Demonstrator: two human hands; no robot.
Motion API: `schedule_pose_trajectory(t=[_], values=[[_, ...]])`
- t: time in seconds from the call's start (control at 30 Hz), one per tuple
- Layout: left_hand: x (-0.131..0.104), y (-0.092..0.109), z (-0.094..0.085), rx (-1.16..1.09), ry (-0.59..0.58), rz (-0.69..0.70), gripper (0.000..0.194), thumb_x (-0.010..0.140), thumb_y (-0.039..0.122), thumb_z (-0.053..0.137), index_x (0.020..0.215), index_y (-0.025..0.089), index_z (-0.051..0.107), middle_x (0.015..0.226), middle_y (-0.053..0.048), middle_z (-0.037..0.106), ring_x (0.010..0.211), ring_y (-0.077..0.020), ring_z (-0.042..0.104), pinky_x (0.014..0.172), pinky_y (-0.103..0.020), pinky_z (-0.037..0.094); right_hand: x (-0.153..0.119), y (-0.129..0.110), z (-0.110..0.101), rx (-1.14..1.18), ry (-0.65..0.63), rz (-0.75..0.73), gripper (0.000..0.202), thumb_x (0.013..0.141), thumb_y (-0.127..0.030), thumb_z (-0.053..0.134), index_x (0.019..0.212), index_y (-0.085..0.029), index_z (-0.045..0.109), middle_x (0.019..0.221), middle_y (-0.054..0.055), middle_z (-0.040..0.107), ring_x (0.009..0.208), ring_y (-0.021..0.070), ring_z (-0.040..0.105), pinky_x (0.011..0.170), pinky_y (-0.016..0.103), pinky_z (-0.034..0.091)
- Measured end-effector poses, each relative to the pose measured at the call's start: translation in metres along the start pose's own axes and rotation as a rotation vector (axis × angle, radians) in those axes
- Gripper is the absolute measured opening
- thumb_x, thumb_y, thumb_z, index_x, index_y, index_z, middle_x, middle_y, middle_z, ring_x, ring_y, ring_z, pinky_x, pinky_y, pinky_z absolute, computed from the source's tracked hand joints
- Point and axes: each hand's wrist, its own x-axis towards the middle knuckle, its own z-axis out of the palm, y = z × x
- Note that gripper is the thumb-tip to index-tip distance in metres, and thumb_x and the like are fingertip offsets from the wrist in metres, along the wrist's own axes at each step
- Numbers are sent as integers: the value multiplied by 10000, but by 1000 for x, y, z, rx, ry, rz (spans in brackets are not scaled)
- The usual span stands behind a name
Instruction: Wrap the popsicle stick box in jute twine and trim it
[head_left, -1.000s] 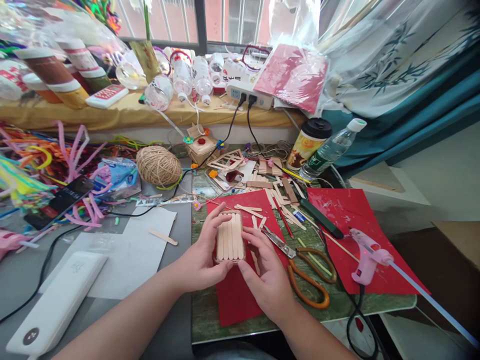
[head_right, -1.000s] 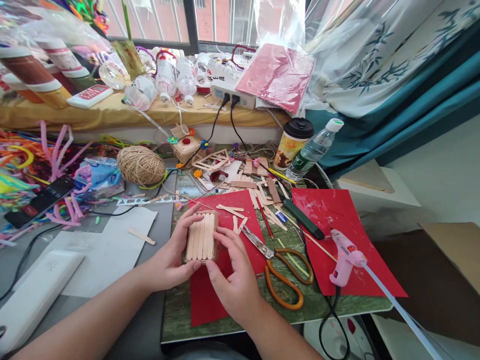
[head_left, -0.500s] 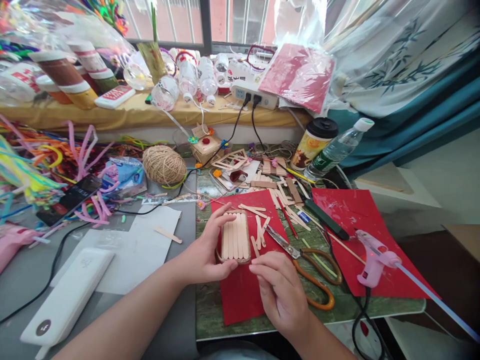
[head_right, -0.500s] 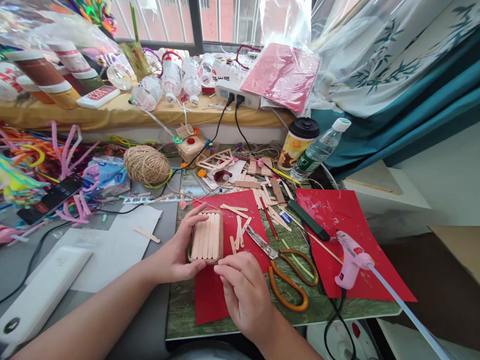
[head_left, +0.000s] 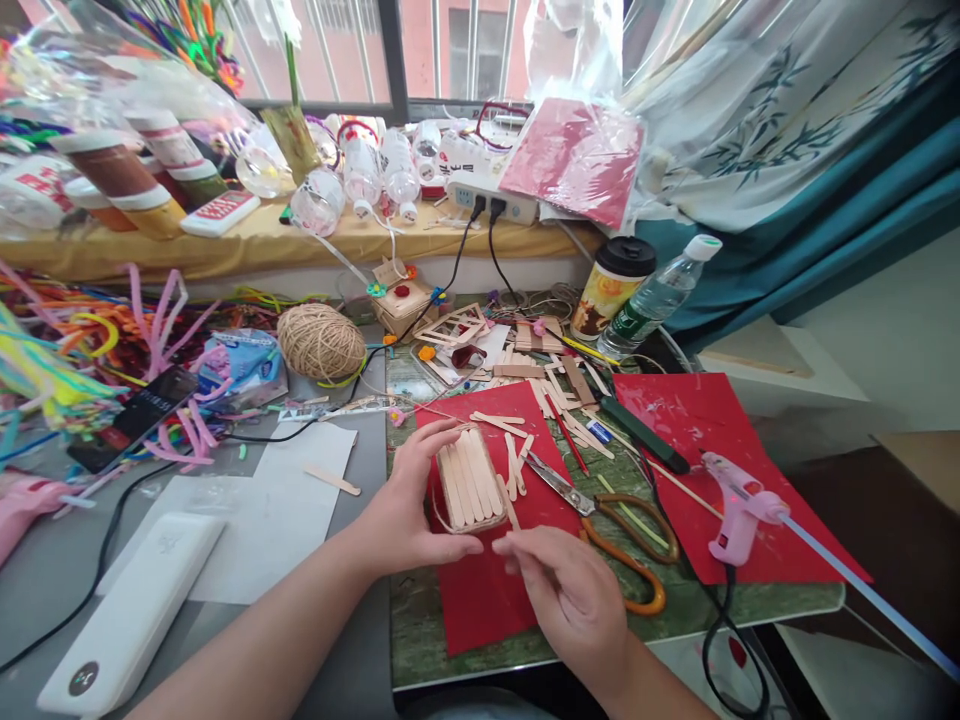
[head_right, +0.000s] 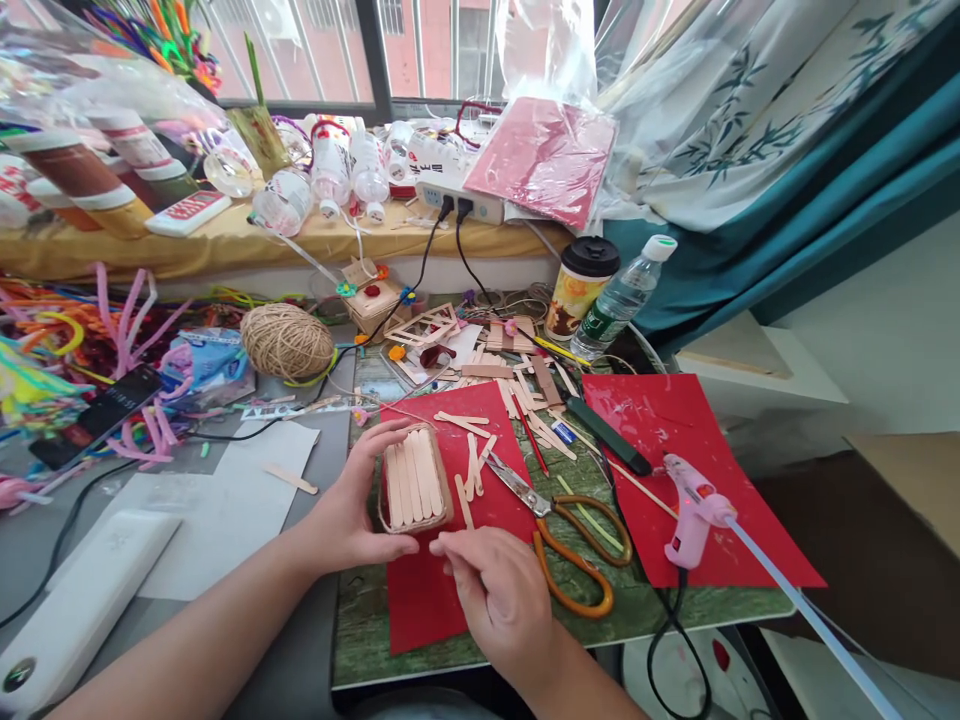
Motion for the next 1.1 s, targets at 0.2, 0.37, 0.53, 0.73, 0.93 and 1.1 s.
schedule_pose_trajectory(t=[0.2, 0.37, 0.53, 0.73, 0.93, 1.1], values=[[-1, 0, -2, -30, -61, 2, 1057, 791, 589, 858, 1634, 335, 272, 1682, -177, 334, 1597, -445, 263, 1283, -659, 262, -5, -7, -1, -158, -35, -242, 300, 1045, -83, 546, 1308, -204, 624, 1280, 132, 807, 1024, 184, 821, 863, 307, 613], [-1, -7, -5, -26, -32, -35, 1079, 756, 593, 901, 1620, 343, 306, 1653, -164, 356, 1553, -434, 350, 1282, -620, 299, -5, -6, 2, -200, -71, -272, 320, 1044, -70, 537, 1339, -177, 600, 1347, 165, 769, 1042, 194, 815, 822, 326, 622], [-1, -9, -5, -15, -20, -2, 1079, 761, 585, 903, 1620, 340, 298, 1637, -157, 377, 1547, -422, 360, 1285, -606, 304, -8, -4, 0, -216, -150, -386, 337, 1058, -95, 485, 1378, -141, 580, 1416, 203, 716, 1029, 238, 804, 775, 389, 620], [3, -4, -5, -21, -31, -17, 1030, 775, 556, 898, 1595, 331, 316, 1615, -164, 377, 1530, -425, 375, 1274, -631, 300, -6, 1, 2, -265, -143, -312, 345, 1024, -75, 560, 1358, -156, 588, 1435, 177, 714, 1010, 231, 797, 759, 381, 605], [3, -5, -3, -21, -17, -5, 1029, 759, 532, 914, 1576, 318, 325, 1602, -172, 375, 1534, -426, 367, 1276, -638, 291, -7, 3, -6, -298, -45, -271, 349, 1011, -49, 567, 1343, -149, 602, 1358, 181, 762, 974, 218, 799, 786, 372, 598], [2, -7, -3, -8, -14, -6, 1025, 761, 549, 906, 1572, 323, 322, 1591, -165, 380, 1546, -430, 351, 1276, -636, 287, -6, 4, -10, -316, -58, -309, 319, 1016, -64, 544, 1317, -145, 609, 1367, 196, 754, 979, 226, 795, 790, 380, 600]])
